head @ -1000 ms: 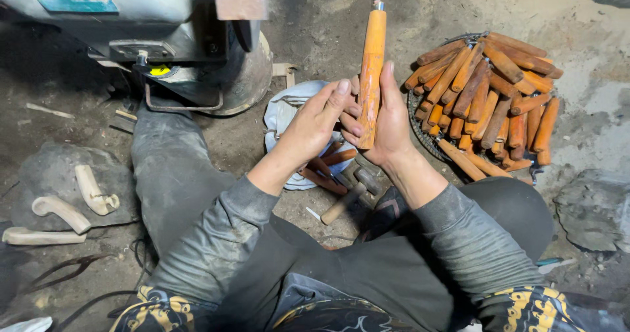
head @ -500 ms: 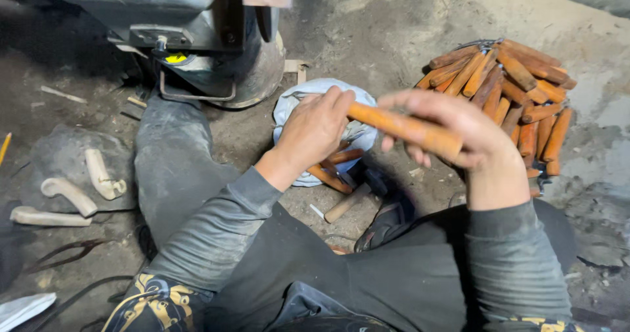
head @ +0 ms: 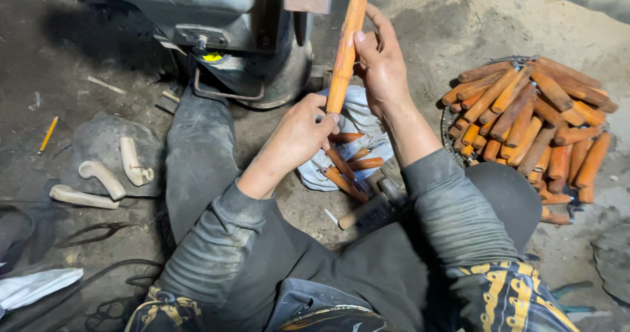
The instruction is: The person sits on the floor and repeatedly grinds wooden handles against a bench grinder, producing sparks. They pick up handles from a pile, shape them on the wheel, and place finished pieces into a white sack.
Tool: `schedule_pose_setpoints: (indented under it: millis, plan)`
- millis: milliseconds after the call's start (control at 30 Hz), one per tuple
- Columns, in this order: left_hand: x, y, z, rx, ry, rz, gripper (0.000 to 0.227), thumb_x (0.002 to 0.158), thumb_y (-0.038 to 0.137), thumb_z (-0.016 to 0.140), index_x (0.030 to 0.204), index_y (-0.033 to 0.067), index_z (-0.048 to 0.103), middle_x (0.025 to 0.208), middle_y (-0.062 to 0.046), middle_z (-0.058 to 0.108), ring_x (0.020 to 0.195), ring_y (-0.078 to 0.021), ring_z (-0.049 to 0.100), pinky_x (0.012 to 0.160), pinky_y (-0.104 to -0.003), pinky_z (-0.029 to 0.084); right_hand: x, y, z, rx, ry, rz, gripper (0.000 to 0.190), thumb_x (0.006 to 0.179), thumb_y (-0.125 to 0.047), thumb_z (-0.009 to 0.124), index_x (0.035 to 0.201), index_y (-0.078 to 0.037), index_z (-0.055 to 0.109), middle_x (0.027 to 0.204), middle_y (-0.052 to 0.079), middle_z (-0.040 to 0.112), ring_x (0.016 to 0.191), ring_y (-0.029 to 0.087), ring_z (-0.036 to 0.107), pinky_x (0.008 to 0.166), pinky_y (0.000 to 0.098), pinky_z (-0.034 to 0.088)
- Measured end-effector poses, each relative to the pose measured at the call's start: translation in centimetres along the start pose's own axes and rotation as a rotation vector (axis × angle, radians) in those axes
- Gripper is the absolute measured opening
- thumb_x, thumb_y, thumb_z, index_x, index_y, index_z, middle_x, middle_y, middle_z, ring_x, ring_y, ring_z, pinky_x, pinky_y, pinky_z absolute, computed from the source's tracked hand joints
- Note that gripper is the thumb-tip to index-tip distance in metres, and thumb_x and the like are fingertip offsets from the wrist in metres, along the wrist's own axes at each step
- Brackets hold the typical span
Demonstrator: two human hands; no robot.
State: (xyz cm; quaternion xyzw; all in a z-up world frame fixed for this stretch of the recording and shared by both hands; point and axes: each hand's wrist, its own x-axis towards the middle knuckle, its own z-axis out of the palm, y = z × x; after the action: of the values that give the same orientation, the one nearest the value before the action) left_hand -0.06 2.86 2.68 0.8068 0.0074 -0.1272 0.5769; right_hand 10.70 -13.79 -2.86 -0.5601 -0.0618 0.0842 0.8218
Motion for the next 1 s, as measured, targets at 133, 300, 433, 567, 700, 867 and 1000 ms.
schedule_pose_setpoints:
  millis: [133, 300, 433, 567, 700, 867, 1000]
  plan:
    - [-0.1, 0.1, -0.8, 0.072, 0.085, 0.028, 0.02, 0.099, 0.017, 0.061, 0.106, -0.0016, 0.062, 0.071, -0.009, 0.072, 0.055, -0.0198, 0.069, 0.053, -0.035, 0.055, 1.6, 1.4, -0.1, 0.109, -0.004, 0.005, 0.061, 0.111, -0.013, 0.058, 0.166, -0.012, 0.032, 0.089, -0.002, 0.052, 0.075, 0.008, 0.05, 0.072, 0.0269, 0.053]
    - [-0.3, 0.2, -0.8, 0.316, 0.291, 0.291, 0.014, 0.103, 0.013, 0.057, 0.099, -0.0003, 0.058, 0.067, -0.016, 0.068, 0.063, -0.0353, 0.07, 0.058, -0.048, 0.052, 3.6, 2.8, -0.2, -0.004, -0.093, -0.07, 0.057, 0.115, -0.017, 0.053, 0.167, -0.012, 0.028, 0.088, 0.001, 0.054, 0.069, 0.01, 0.051, 0.061, 0.0287, 0.049]
    - [-0.1, 0.9, -0.5, 0.466, 0.352, 0.273, 0.02, 0.105, 0.015, 0.057, 0.092, 0.0002, 0.053, 0.065, -0.023, 0.064, 0.063, -0.0439, 0.066, 0.055, -0.055, 0.048, 4.6, 2.8, 0.1, -0.122, -0.125, -0.095, 0.058, 0.116, -0.019, 0.051, 0.168, -0.012, 0.026, 0.085, -0.001, 0.052, 0.067, 0.008, 0.048, 0.057, 0.0269, 0.044]
    - [0.7, 1.6, -0.2, 0.528, 0.405, 0.284, 0.023, 0.106, 0.017, 0.056, 0.091, 0.0003, 0.051, 0.065, -0.026, 0.063, 0.062, -0.0462, 0.064, 0.054, -0.057, 0.047, 5.7, 2.9, 0.7, -0.057, -0.13, -0.107, 0.056, 0.117, -0.019, 0.049, 0.167, -0.011, 0.027, 0.086, -0.001, 0.052, 0.067, 0.008, 0.047, 0.057, 0.0267, 0.043]
    - [1.2, 1.9, -0.5, 0.557, 0.42, 0.262, 0.024, 0.106, 0.018, 0.056, 0.09, 0.0005, 0.051, 0.064, -0.026, 0.063, 0.062, -0.0464, 0.064, 0.055, -0.056, 0.048, 6.6, 3.7, 1.4, -0.015, -0.142, -0.153, 0.053, 0.118, -0.019, 0.046, 0.167, -0.009, 0.028, 0.092, 0.0, 0.054, 0.073, 0.009, 0.05, 0.061, 0.0275, 0.044]
    - [1.3, 1.8, -1.5, 0.532, 0.43, 0.258, 0.023, 0.105, 0.017, 0.056, 0.091, -0.0004, 0.053, 0.066, -0.025, 0.064, 0.065, -0.0462, 0.065, 0.056, -0.057, 0.048, 7.0, 5.1, 1.9, 0.027, -0.111, -0.196, 0.05, 0.118, -0.02, 0.046, 0.164, -0.009, 0.032, 0.099, 0.0, 0.058, 0.077, 0.008, 0.051, 0.063, 0.0262, 0.043]
    - [1.2, 1.6, -2.1, 0.264, 0.375, 0.196, 0.025, 0.106, 0.021, 0.053, 0.095, -0.0005, 0.06, 0.067, -0.016, 0.07, 0.06, -0.0328, 0.069, 0.057, -0.046, 0.052, 7.1, 4.9, 1.9, -0.067, -0.049, -0.241, 0.039, 0.118, -0.018, 0.052, 0.154, -0.007, 0.044, 0.093, -0.004, 0.052, 0.073, 0.005, 0.045, 0.06, 0.0228, 0.038]
